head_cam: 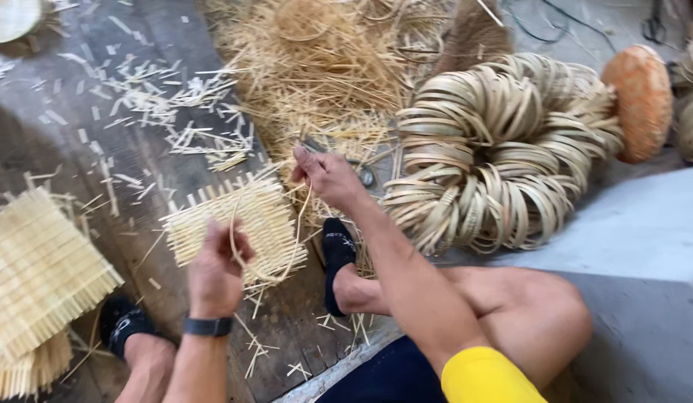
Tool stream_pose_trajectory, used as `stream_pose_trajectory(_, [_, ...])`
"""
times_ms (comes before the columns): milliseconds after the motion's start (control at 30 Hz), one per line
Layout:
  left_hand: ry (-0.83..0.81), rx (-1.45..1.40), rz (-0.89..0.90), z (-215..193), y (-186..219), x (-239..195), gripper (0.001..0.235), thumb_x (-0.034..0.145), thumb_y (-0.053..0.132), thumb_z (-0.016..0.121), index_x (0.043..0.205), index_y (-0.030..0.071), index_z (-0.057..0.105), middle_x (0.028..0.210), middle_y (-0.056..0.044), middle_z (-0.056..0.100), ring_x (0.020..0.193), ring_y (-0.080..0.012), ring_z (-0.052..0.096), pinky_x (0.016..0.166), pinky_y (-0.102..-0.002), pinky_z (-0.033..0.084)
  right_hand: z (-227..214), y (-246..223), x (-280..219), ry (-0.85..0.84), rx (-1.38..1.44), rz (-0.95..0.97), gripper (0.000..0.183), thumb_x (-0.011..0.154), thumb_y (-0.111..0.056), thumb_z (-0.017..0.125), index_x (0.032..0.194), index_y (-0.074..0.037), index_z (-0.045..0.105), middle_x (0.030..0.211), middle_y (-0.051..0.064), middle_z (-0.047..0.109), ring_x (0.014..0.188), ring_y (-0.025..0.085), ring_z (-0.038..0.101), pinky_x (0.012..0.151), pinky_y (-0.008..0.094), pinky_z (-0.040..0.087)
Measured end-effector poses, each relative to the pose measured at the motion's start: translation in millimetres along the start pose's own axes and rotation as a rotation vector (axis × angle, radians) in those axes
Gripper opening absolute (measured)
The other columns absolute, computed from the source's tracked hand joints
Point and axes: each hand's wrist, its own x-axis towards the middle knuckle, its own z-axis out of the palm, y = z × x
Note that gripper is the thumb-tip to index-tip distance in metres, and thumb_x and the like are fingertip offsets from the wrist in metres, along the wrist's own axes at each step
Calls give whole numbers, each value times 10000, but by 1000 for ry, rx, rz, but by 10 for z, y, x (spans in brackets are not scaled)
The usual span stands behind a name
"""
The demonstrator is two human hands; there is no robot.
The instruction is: The person weaves bamboo strips into circular basket bases using a wooden template and shears. They repeatedly place woven mats over the template, trim excess strips, and stack the finished pieces.
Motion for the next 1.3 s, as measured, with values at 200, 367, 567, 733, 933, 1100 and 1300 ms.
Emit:
stream_pose_trajectory(200, [226,216,93,-158,153,-7,335,987,283,669,1240,64,652,1072,-26,668,984,-139,623,860,-348,545,-1336,196,317,295,597,-18,669,800,-628,706,1065,-18,633,946,57,701,856,186,743,768,372,659])
stream_pose_trajectory(367, [186,268,-2,-138,23,62,287,968,196,688,1212,45,666,1057,-39,692,931,-146,665,803,-333,564,-1885,478,84,175,-775,311,795,719,-657,749,1246,-62,710,1214,173,696,1112,291,616,983,465,523])
stream_pose_trajectory(567, [122,347,-35,-167,-216,126,274,978,171,684,1214,33,683,1027,-36,699,894,-138,674,761,-309,567,-1465,1077,-327,-484,-1905,77,1304,622,-441,899,1592,-41,125,1619,263,237,1530,423,173,1184,567,121])
stream_pose_trajectory(733, [103,405,-19,-191,-239,92,288,977,168,672,1227,26,684,1043,-45,719,883,-135,689,743,-291,575,-1559,1453,-336,-360,-2007,6,804,943,-89,658,1601,36,211,1389,249,500,1356,405,419,1229,591,223])
stream_pose_trajectory(933, [129,425,-16,-218,-201,122,280,986,159,672,1229,21,681,1058,-67,719,890,-152,693,745,-289,569,-2020,734,-341,-446,-1563,298,775,808,-53,752,1465,8,346,1382,211,525,1325,317,498,1186,475,357])
stream_pose_trajectory(1100, [128,449,-26,-228,-219,139,282,990,164,669,1236,25,681,1062,-74,716,892,-156,692,750,-294,573,-2883,36,-507,-21,-1009,503,710,724,111,722,1378,-49,497,1348,157,577,1259,290,573,1148,418,430])
stream_pose_trajectory(1300, [180,473,-68,-239,-215,105,277,989,163,661,1231,30,682,1079,-93,724,901,-169,698,757,-307,580,-4004,221,-1096,646,-108,539,415,899,-31,621,1297,74,561,1227,209,676,1010,310,729,888,421,607])
